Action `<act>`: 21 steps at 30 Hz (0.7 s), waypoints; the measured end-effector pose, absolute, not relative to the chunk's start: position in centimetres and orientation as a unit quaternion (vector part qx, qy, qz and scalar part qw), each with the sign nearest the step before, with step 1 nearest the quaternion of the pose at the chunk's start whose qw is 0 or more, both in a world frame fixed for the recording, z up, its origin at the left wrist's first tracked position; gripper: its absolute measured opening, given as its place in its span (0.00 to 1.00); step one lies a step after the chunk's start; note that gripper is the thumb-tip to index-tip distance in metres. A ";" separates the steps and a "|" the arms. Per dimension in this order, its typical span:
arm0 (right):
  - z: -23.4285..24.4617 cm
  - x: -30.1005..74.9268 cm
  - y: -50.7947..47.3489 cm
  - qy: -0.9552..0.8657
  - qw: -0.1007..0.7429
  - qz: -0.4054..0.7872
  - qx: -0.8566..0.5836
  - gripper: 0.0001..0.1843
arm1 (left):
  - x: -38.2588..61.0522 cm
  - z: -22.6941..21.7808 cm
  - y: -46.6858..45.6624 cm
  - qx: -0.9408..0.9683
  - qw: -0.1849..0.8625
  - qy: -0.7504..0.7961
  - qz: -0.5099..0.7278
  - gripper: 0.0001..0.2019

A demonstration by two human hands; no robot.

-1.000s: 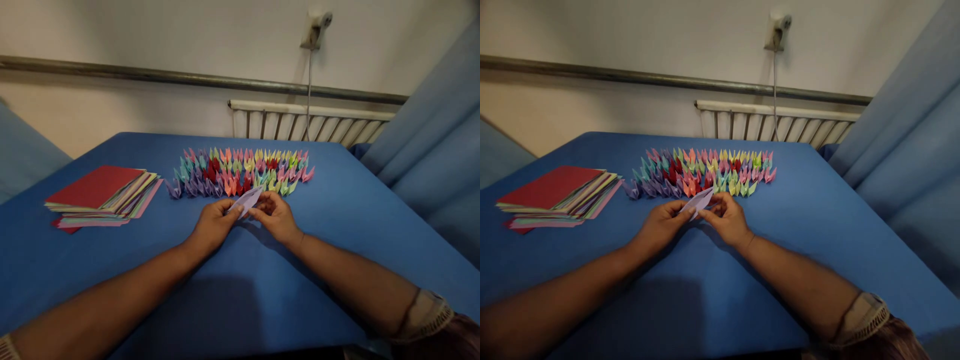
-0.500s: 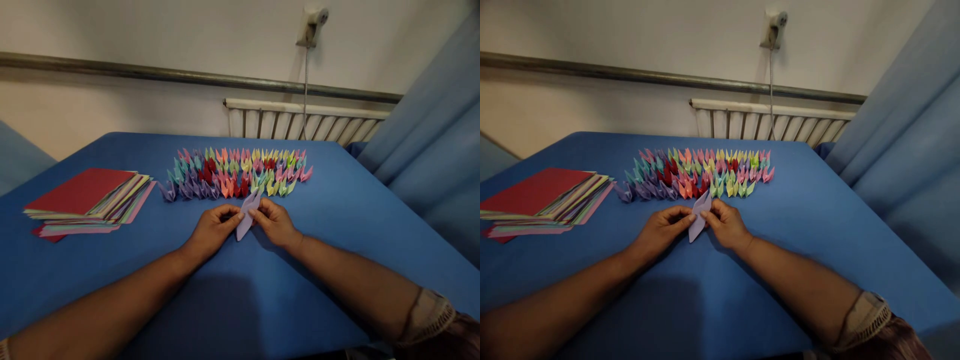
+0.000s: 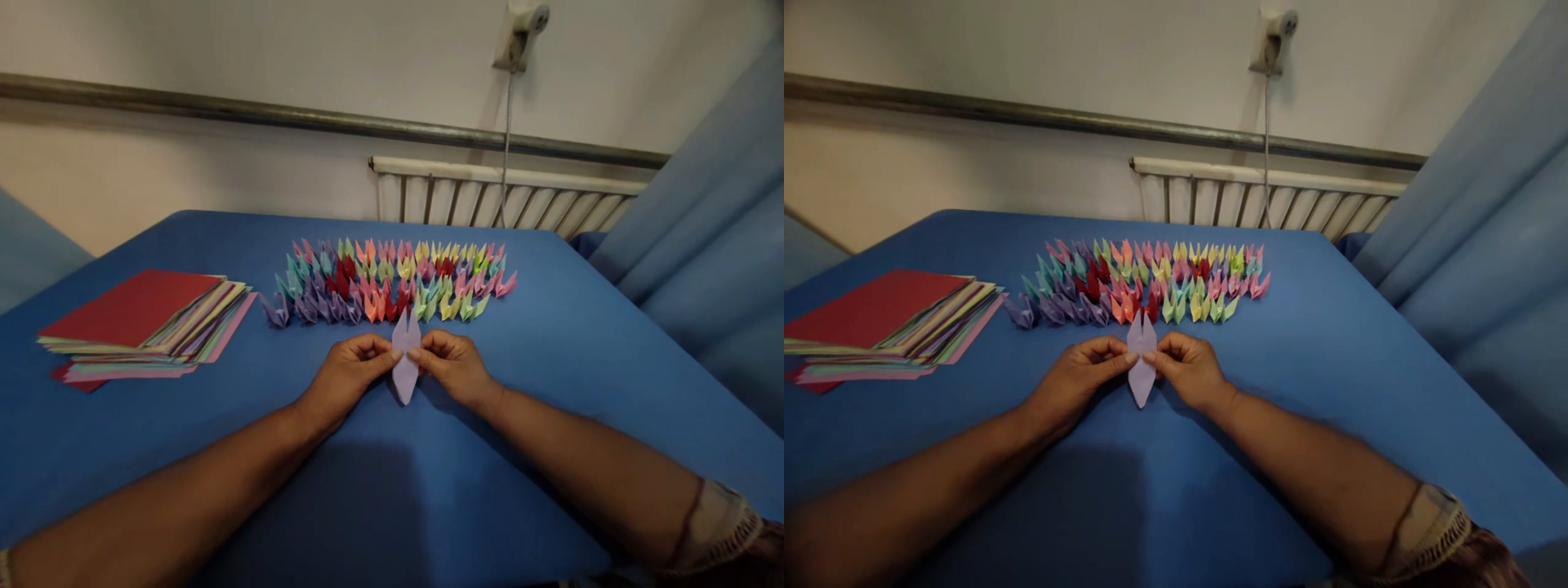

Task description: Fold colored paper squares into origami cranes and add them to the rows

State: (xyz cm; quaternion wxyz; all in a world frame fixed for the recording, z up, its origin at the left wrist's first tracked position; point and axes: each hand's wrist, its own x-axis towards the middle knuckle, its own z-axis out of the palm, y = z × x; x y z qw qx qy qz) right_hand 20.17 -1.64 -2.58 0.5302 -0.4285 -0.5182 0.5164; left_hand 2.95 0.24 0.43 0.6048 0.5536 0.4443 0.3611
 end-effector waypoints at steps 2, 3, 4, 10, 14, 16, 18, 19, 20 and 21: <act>-2.5 20.3 -1.8 -0.531 0.525 0.497 -0.442 0.17 | 3.0 0.4 0.2 0.557 0.609 0.439 0.355 0.13; -2.4 20.4 -1.9 -0.538 0.523 0.487 -0.447 0.17 | 3.0 0.4 0.3 0.557 0.610 0.438 0.356 0.13; -2.4 20.4 -2.0 -0.544 0.522 0.477 -0.452 0.17 | 3.0 0.3 0.3 0.555 0.612 0.437 0.357 0.13; -2.2 20.5 -2.0 -0.536 0.515 0.500 -0.444 0.20 | 2.9 0.1 0.5 0.520 0.661 0.401 0.363 0.12; -2.3 20.4 -1.8 -0.526 0.519 0.510 -0.441 0.21 | 2.9 0.0 0.6 0.514 0.663 0.398 0.370 0.12; -2.4 20.4 -1.8 -0.527 0.526 0.501 -0.442 0.21 | 2.9 -0.1 0.6 0.521 0.652 0.409 0.370 0.12; -2.5 20.4 -1.8 -0.528 0.531 0.490 -0.447 0.21 | 3.0 -0.2 0.6 0.532 0.629 0.427 0.373 0.11; -2.6 20.4 -1.8 -0.528 0.532 0.485 -0.451 0.20 | 3.0 -0.1 0.6 0.539 0.613 0.437 0.377 0.11; -2.7 20.4 -1.8 -0.527 0.531 0.483 -0.455 0.20 | 3.1 -0.1 0.6 0.546 0.597 0.446 0.383 0.11; -2.7 20.3 -1.7 -0.527 0.529 0.483 -0.458 0.20 | 3.1 -0.1 0.5 0.553 0.582 0.451 0.390 0.11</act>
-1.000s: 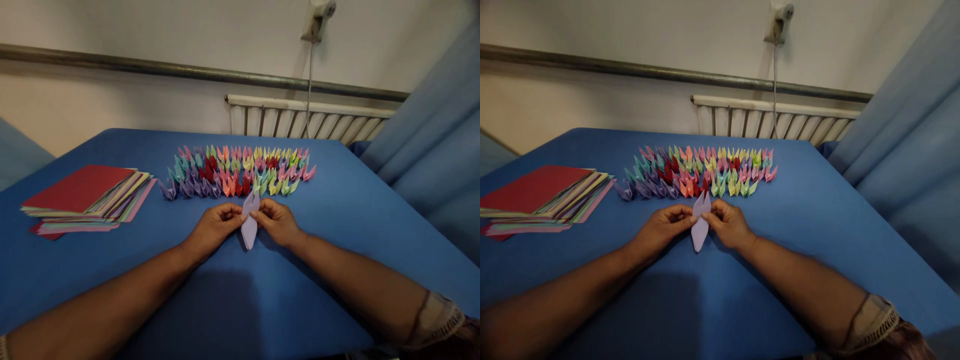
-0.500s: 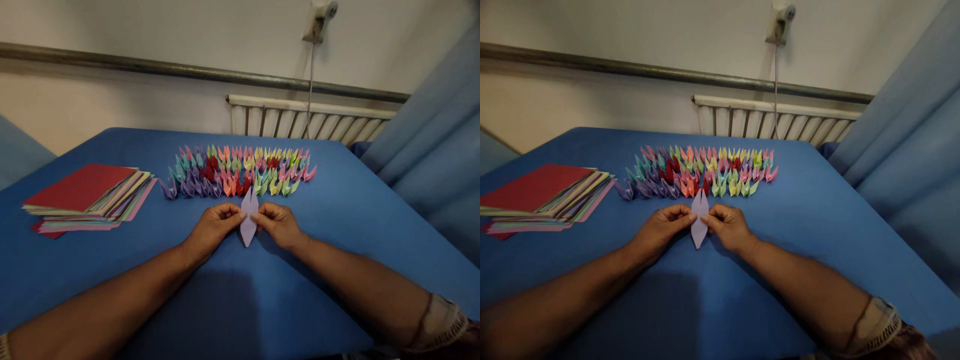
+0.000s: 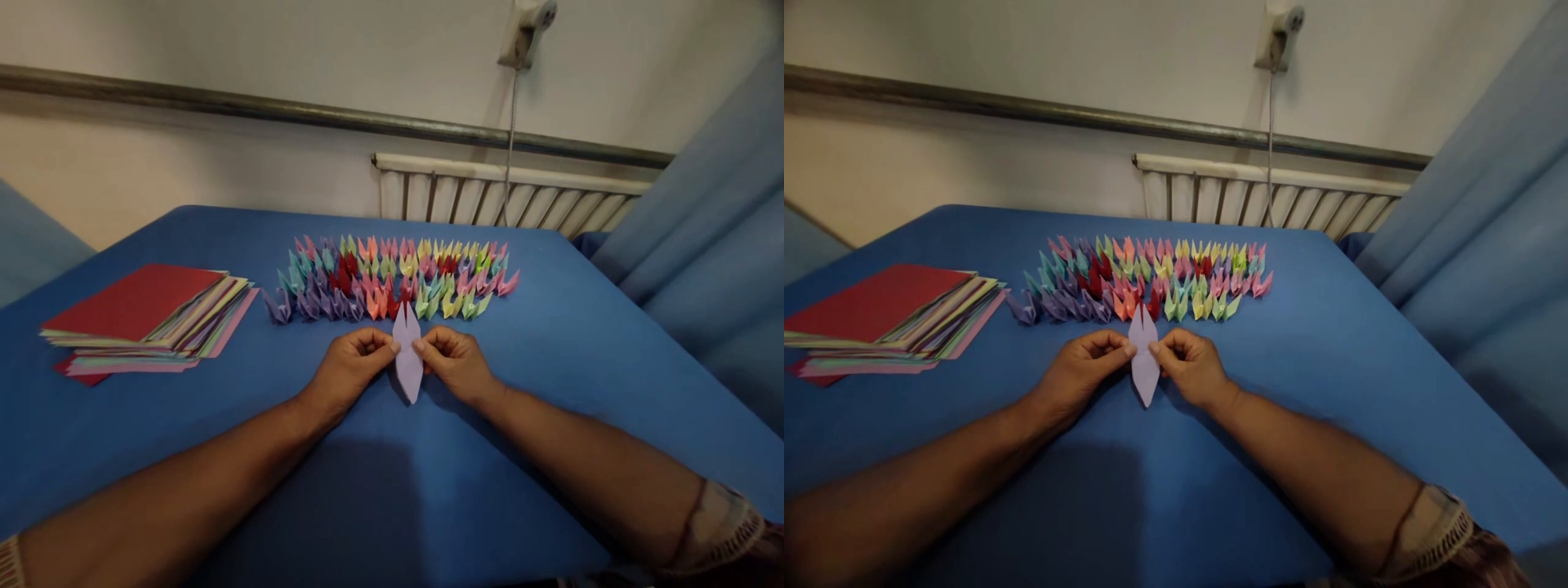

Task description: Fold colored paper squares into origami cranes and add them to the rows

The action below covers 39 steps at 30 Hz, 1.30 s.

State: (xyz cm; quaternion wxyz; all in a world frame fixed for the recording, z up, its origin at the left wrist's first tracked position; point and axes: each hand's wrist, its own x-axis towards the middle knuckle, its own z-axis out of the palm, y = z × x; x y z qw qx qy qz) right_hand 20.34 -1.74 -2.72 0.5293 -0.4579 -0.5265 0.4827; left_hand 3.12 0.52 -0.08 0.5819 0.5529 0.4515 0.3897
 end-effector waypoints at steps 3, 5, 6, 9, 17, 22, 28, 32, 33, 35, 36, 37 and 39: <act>-2.8 20.3 -1.7 -0.518 0.532 0.488 -0.459 0.19 | 3.3 0.0 0.4 0.560 0.559 0.450 0.415 0.11; -2.8 20.2 -1.6 -0.506 0.541 0.496 -0.453 0.19 | 3.3 0.0 0.4 0.555 0.555 0.444 0.431 0.12; -2.9 20.1 -1.6 -0.500 0.546 0.501 -0.448 0.18 | 3.3 0.0 0.4 0.556 0.551 0.442 0.438 0.12; -2.9 20.0 -1.7 -0.496 0.556 0.503 -0.437 0.16 | 3.2 -0.1 0.4 0.580 0.527 0.434 0.443 0.10; -3.1 19.9 -1.7 -0.487 0.580 0.502 -0.417 0.13 | 2.9 0.0 0.4 0.621 0.508 0.444 0.399 0.08; -2.9 20.1 -1.8 -0.505 0.600 0.470 -0.406 0.09 | 3.0 0.1 0.2 0.623 0.506 0.446 0.395 0.09; -3.4 20.5 -1.8 -0.520 0.576 0.470 -0.421 0.06 | 2.9 -0.2 0.3 0.634 0.491 0.452 0.390 0.12; -3.4 20.6 -1.7 -0.505 0.571 0.492 -0.420 0.07 | 3.0 0.0 0.3 0.644 0.485 0.447 0.388 0.12; -3.3 20.7 -1.7 -0.504 0.571 0.495 -0.419 0.07 | 3.0 0.1 0.3 0.643 0.484 0.447 0.389 0.12; -3.1 20.7 -1.7 -0.502 0.570 0.499 -0.417 0.07 | 3.0 0.2 0.3 0.641 0.486 0.446 0.392 0.12; -3.0 20.8 -1.8 -0.500 0.570 0.503 -0.414 0.08 | 3.0 0.3 0.2 0.639 0.489 0.444 0.394 0.12; -2.9 20.8 -1.8 -0.499 0.569 0.509 -0.410 0.08 | 3.0 0.3 0.2 0.638 0.493 0.441 0.395 0.12; -2.7 20.9 -1.8 -0.500 0.567 0.519 -0.400 0.09 | 3.0 0.4 0.2 0.634 0.502 0.434 0.398 0.12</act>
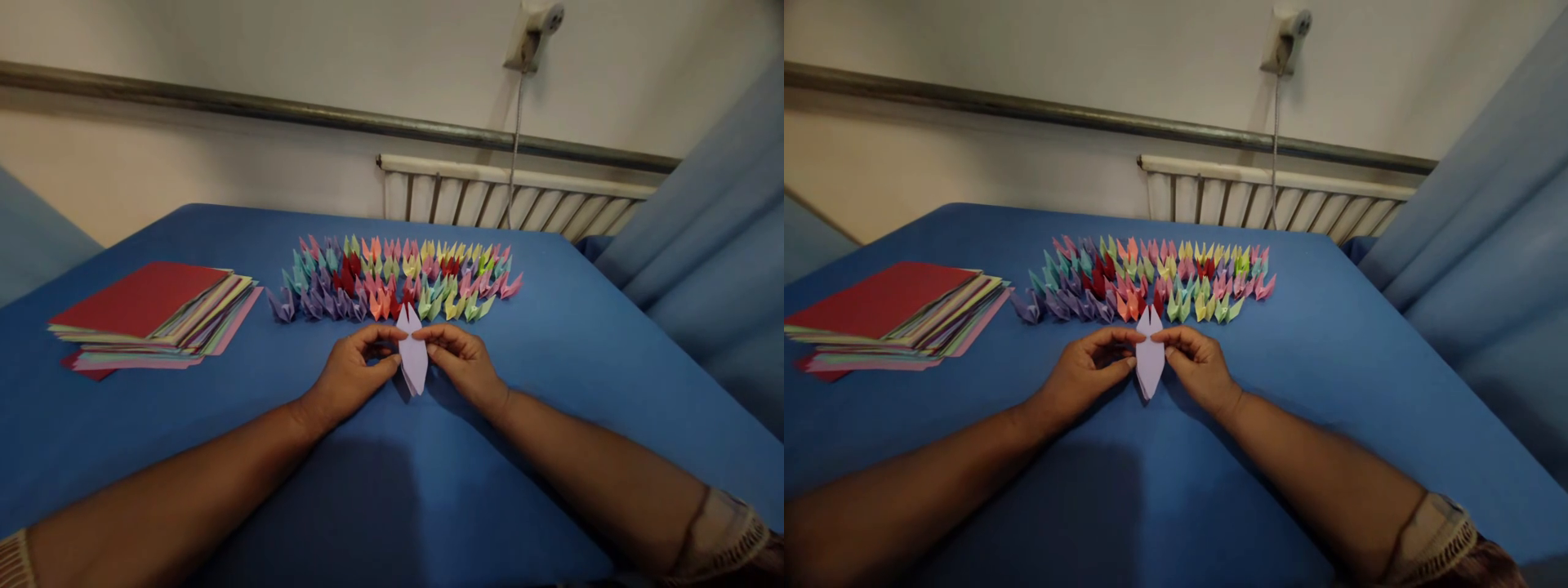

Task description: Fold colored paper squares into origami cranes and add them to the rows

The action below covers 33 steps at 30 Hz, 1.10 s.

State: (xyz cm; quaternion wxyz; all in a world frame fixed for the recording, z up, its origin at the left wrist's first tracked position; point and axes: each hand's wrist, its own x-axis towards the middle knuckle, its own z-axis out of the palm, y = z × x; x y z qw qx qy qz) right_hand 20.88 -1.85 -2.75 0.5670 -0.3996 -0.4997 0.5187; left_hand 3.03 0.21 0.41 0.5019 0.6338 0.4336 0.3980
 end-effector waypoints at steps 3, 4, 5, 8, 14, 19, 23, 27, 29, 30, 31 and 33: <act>-2.7 21.0 -1.9 -0.504 0.565 0.524 -0.390 0.10 | 3.1 0.5 0.2 0.633 0.504 0.427 0.403 0.12; -2.7 21.0 -1.9 -0.504 0.564 0.525 -0.391 0.10 | 3.1 0.5 0.2 0.635 0.502 0.426 0.405 0.11; -2.6 21.0 -1.9 -0.504 0.563 0.525 -0.393 0.10 | 3.1 0.4 0.2 0.636 0.501 0.425 0.406 0.11; -2.6 21.1 -1.9 -0.505 0.560 0.523 -0.398 0.09 | 3.1 0.1 0.4 0.633 0.500 0.429 0.407 0.10; -2.4 20.9 -2.0 -0.518 0.555 0.517 -0.396 0.10 | 3.0 -0.1 0.6 0.622 0.510 0.427 0.414 0.09; -2.8 20.3 -1.9 -0.492 0.583 0.496 -0.414 0.10 | 3.1 0.0 0.5 0.621 0.508 0.427 0.417 0.09; -2.9 20.0 -1.8 -0.478 0.589 0.480 -0.441 0.14 | 3.2 -0.2 0.4 0.617 0.501 0.442 0.417 0.10; -2.5 20.0 -1.8 -0.450 0.582 0.527 -0.427 0.18 | 3.4 -0.3 0.2 0.609 0.486 0.462 0.423 0.10; -2.2 20.1 -1.8 -0.433 0.563 0.564 -0.421 0.21 | 3.5 -0.2 0.1 0.607 0.484 0.468 0.422 0.10; -2.2 20.2 -1.8 -0.430 0.551 0.577 -0.423 0.21 | 3.5 -0.1 0.0 0.607 0.485 0.469 0.419 0.09; -2.1 20.2 -1.8 -0.431 0.539 0.585 -0.426 0.20 | 3.5 -0.1 0.0 0.608 0.486 0.470 0.415 0.09; -2.0 20.3 -1.7 -0.436 0.528 0.589 -0.429 0.17 | 3.5 0.0 0.0 0.613 0.484 0.472 0.408 0.09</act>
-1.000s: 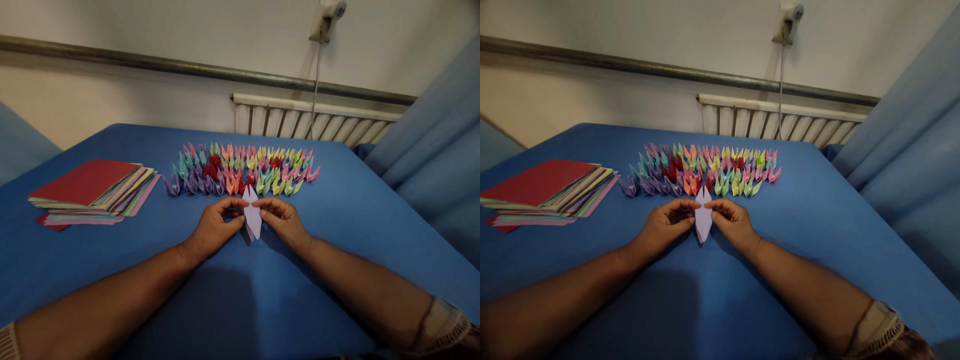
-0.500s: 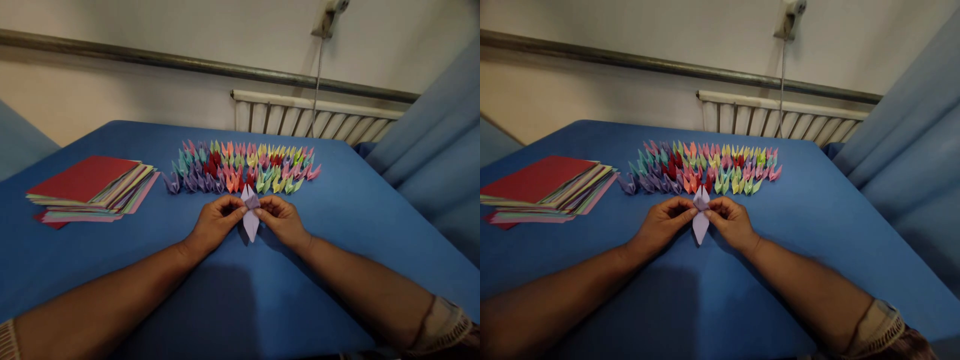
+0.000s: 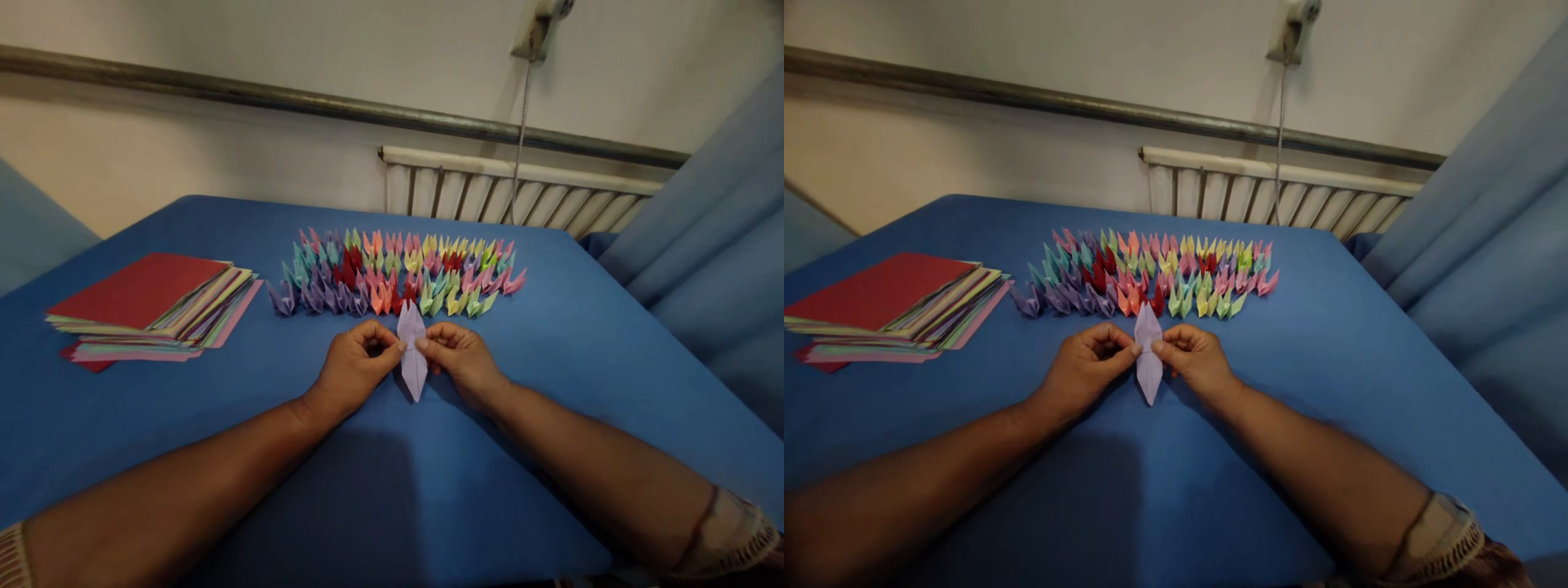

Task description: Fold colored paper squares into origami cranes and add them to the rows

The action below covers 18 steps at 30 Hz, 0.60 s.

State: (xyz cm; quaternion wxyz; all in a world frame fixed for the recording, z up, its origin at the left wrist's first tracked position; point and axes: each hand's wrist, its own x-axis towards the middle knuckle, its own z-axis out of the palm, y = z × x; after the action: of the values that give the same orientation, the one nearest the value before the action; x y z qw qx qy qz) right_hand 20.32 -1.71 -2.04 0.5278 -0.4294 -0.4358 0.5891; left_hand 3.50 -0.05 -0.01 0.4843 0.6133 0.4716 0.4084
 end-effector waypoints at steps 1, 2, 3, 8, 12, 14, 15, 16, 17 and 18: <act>-2.0 20.3 -1.7 -0.438 0.526 0.589 -0.428 0.17 | 3.5 0.0 -0.1 0.614 0.483 0.471 0.409 0.09; -2.0 20.3 -1.7 -0.440 0.527 0.589 -0.427 0.18 | 3.5 0.0 -0.1 0.611 0.488 0.469 0.410 0.09; -2.0 20.3 -1.7 -0.441 0.527 0.589 -0.425 0.18 | 3.6 0.1 -0.1 0.604 0.500 0.464 0.412 0.09; -2.1 20.1 -2.0 -0.457 0.522 0.579 -0.429 0.19 | 3.7 0.0 -0.1 0.545 0.587 0.440 0.405 0.18; -2.0 20.2 -2.2 -0.475 0.509 0.577 -0.426 0.18 | 3.6 0.0 -0.1 0.528 0.573 0.465 0.421 0.12; -2.0 20.3 -2.2 -0.478 0.506 0.579 -0.425 0.18 | 3.7 0.0 -0.1 0.523 0.570 0.468 0.427 0.11; -2.0 20.3 -2.3 -0.478 0.505 0.579 -0.425 0.18 | 3.7 0.0 -0.1 0.523 0.573 0.465 0.426 0.11; -1.9 20.3 -2.3 -0.477 0.506 0.578 -0.426 0.18 | 3.7 0.0 -0.1 0.524 0.579 0.459 0.424 0.11; -1.9 20.3 -2.3 -0.477 0.508 0.576 -0.428 0.18 | 3.8 -0.1 -0.2 0.525 0.588 0.450 0.420 0.12; -1.9 20.4 -2.2 -0.476 0.509 0.574 -0.430 0.18 | 3.9 0.0 -0.3 0.526 0.599 0.438 0.415 0.13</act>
State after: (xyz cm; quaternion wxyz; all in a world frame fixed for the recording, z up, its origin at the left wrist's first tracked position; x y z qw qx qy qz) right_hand 20.35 -2.24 -1.91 0.5094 -0.4295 -0.4761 0.5739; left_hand 3.86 -0.26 -0.05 0.5991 0.5258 0.4384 0.4152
